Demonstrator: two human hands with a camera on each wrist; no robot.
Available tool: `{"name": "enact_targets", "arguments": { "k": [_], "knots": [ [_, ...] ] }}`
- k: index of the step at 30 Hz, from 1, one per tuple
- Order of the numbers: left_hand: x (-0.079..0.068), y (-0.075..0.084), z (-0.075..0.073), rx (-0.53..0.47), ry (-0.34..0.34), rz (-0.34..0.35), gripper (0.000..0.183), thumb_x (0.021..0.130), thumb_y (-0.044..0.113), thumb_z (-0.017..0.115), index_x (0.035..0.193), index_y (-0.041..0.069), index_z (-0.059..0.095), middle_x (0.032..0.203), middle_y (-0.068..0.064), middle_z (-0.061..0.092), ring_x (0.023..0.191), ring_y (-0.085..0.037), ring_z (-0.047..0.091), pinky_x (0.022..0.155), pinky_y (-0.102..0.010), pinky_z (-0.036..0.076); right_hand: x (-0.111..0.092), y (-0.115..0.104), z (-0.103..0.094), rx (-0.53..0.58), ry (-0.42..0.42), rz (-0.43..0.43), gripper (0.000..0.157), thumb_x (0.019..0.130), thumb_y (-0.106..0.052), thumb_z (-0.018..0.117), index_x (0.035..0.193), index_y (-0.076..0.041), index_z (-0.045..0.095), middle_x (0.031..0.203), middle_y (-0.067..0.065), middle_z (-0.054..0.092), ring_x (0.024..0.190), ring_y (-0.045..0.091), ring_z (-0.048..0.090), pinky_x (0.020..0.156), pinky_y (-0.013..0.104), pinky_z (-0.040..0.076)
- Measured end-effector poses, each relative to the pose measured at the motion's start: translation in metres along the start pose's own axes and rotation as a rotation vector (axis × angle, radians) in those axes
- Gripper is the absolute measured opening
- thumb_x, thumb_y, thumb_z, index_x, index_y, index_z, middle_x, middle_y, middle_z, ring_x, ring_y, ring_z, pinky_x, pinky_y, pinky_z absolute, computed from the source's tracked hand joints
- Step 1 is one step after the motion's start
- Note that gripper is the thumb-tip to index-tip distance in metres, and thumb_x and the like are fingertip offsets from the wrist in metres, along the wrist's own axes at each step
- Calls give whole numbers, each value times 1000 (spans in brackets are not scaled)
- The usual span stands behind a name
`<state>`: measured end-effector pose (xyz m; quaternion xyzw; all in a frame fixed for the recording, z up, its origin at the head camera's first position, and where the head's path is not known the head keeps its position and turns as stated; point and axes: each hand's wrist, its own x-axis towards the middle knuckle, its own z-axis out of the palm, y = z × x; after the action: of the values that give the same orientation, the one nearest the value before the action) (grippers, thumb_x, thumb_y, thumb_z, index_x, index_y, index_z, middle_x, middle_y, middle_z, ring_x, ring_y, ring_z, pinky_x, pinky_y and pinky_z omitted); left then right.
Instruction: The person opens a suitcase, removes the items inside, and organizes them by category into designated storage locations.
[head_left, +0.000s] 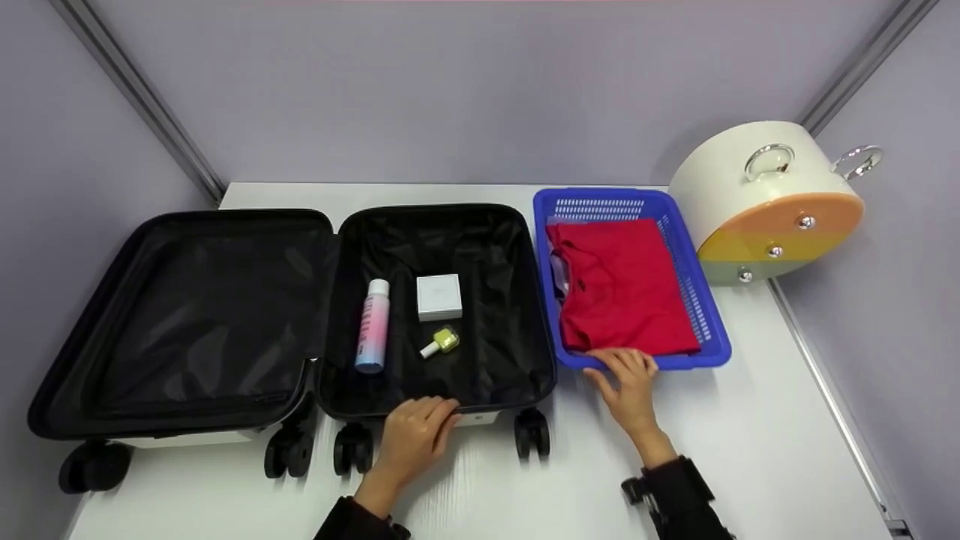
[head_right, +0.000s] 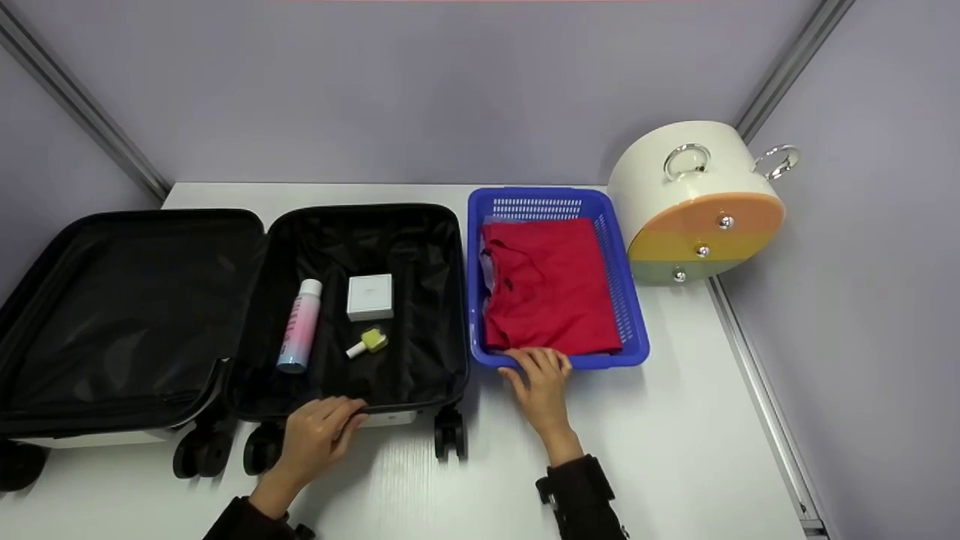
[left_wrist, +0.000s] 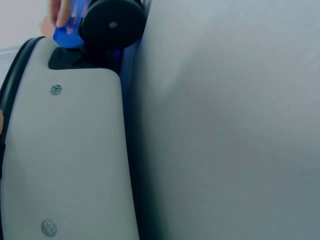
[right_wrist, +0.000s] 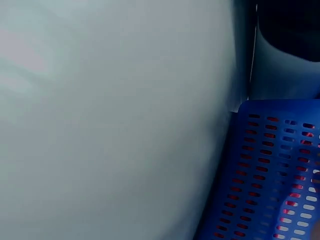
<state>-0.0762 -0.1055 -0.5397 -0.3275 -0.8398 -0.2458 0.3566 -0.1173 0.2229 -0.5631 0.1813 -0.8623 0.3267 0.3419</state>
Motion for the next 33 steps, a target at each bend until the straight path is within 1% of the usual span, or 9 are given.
{"name": "enact_targets", "arguments": {
  "k": [3, 7, 16, 25, 33],
  "knots": [
    [0, -1, 1, 7, 5, 4, 17, 86, 21, 56, 80, 7, 64, 66, 1, 58, 52, -12, 50, 45, -25, 39, 17, 9, 10, -8, -6, 9, 27, 66, -17, 75, 92, -12, 68, 88, 1, 63, 84, 23, 51, 81, 47, 23],
    [0, -1, 3, 11, 14, 13, 18, 86, 21, 55, 79, 7, 64, 66, 1, 58, 51, -12, 50, 45, -25, 39, 36, 22, 23, -13, -31, 32, 26, 69, -18, 73, 93, -12, 67, 89, 1, 62, 85, 23, 50, 82, 47, 22],
    [0, -1, 3, 14, 42, 25, 20, 87, 20, 53, 78, 6, 64, 66, 0, 58, 50, -13, 50, 44, -25, 38, 65, 40, 43, -34, -71, 54, 24, 72, -22, 72, 93, -12, 67, 90, 2, 63, 87, 23, 50, 84, 48, 21],
    [0, 0, 3, 11, 54, 33, 20, 87, 19, 54, 78, 5, 64, 65, -1, 57, 51, -13, 51, 44, -25, 37, 82, 50, 53, -35, -101, 85, 23, 74, -21, 70, 94, -10, 67, 89, 4, 63, 88, 24, 50, 84, 48, 21],
    [-1, -1, 4, 16, 58, 33, 21, 88, 19, 52, 78, 5, 64, 65, -1, 57, 51, -13, 50, 43, -25, 37, 89, 54, 56, -50, -136, 96, 23, 76, -24, 69, 94, -10, 66, 90, 5, 62, 89, 25, 49, 86, 48, 20]
  ]
}}
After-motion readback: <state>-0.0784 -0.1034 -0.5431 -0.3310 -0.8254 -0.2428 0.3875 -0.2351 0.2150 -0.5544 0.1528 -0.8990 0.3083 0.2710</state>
